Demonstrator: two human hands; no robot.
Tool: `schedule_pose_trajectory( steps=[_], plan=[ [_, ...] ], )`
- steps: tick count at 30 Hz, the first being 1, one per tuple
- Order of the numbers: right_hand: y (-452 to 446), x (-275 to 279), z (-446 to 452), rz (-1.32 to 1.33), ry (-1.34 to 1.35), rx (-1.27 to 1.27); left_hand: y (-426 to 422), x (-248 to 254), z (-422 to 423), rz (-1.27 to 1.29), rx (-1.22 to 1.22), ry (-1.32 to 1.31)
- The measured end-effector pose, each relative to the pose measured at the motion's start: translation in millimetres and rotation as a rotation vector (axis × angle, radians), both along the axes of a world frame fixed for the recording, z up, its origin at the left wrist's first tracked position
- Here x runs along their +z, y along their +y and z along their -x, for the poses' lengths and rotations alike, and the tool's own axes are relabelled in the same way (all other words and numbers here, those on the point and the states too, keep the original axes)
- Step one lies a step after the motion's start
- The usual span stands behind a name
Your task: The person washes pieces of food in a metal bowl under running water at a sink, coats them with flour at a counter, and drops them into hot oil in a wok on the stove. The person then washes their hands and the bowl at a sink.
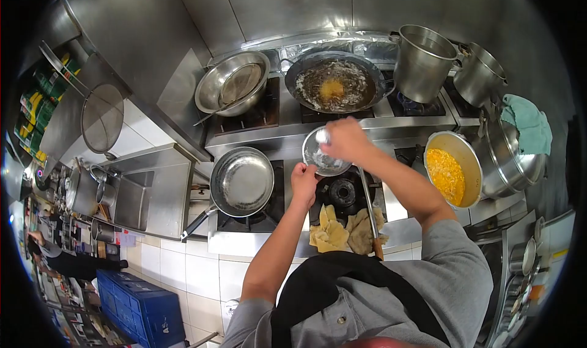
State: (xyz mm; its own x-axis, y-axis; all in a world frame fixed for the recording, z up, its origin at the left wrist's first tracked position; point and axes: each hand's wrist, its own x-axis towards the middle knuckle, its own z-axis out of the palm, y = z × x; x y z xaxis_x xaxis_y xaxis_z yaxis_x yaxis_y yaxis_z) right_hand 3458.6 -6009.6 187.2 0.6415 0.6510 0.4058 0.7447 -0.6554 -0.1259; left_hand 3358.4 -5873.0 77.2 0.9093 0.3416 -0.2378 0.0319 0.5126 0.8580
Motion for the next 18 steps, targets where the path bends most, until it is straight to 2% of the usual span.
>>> schedule_pose_trajectory(
  steps=[3, 7, 9, 11, 12, 18],
  plan=[
    [-16.8, 30.9, -47.0, -0.262, 0.095, -0.204, -6.7, 9.2, -5.8, 0.014, -0.009, 0.019],
    [-32.1, 14.1, -143.6, -0.443, 0.206, -0.450, -10.9, -0.5, -6.5, 0.033, -0.037, 0.028],
    [-39.2, 6.7, -172.0, -0.391, 0.288, -0.495, -10.5, -6.4, -2.4, 0.043, -0.027, 0.029],
    [-41.0, -12.0, -204.4, -0.251, 0.169, -0.621, -8.0, -8.6, 3.9, 0.060, 0.001, 0.013],
    [-40.9, -16.2, -214.9, -0.244, 0.158, -0.599, -7.1, -6.9, 10.9, 0.055, 0.004, 0.050],
    [-33.0, -27.0, -220.2, -0.130, 0.253, -0.735, 11.7, -2.2, 58.2, 0.111, 0.008, 0.097]
  ],
)
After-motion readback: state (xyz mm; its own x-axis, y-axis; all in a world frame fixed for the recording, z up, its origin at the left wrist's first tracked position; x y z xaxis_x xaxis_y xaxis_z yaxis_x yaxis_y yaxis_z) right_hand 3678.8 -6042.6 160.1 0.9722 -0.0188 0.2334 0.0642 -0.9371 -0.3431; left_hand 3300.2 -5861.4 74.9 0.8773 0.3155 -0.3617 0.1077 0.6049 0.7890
